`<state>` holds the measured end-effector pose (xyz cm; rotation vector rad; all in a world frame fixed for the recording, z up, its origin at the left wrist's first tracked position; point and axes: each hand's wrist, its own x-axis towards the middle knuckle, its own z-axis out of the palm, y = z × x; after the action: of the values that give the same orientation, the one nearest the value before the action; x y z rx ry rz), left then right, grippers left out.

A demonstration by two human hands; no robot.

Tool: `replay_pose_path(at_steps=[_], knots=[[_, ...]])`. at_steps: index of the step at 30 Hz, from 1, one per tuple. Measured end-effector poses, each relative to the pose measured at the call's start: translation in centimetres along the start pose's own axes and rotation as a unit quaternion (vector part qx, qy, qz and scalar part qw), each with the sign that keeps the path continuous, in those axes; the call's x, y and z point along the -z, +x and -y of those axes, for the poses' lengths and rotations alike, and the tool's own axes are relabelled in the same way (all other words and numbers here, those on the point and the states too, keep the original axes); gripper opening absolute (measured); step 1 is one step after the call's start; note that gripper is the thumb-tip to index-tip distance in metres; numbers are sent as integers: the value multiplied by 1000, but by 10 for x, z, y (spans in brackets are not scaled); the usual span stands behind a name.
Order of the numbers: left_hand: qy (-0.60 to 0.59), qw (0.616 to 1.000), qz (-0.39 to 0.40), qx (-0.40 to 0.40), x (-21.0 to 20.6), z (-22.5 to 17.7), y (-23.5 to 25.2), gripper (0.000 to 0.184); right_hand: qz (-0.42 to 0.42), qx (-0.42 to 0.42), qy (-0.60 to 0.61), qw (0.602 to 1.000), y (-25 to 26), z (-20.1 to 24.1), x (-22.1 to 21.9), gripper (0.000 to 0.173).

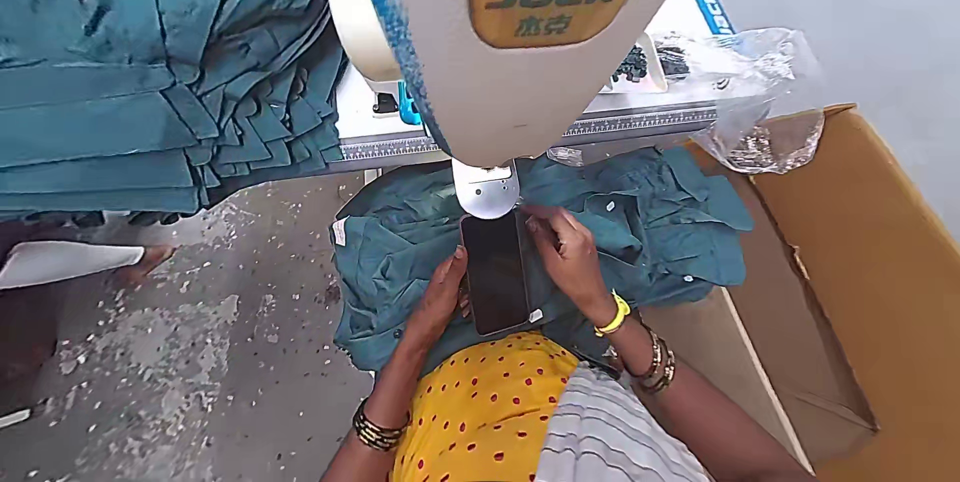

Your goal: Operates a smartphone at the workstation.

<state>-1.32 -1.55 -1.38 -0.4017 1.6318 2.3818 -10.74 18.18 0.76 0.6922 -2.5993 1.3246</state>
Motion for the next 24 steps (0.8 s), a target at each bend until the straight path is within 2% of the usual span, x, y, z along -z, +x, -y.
replay_pose_path(at_steps=[5,17,24], knots=[[10,1000,-3,-3,1,3,0,45,-8,60,-45,997,3,-1,-1,31],[14,1000,-6,18,-1,1,-2,50,-13,64,-79,995,-11,-1,2,38],[5,1000,2,4,3,5,-2,49,-24,98,-115,988,-8,0,-1,37]])
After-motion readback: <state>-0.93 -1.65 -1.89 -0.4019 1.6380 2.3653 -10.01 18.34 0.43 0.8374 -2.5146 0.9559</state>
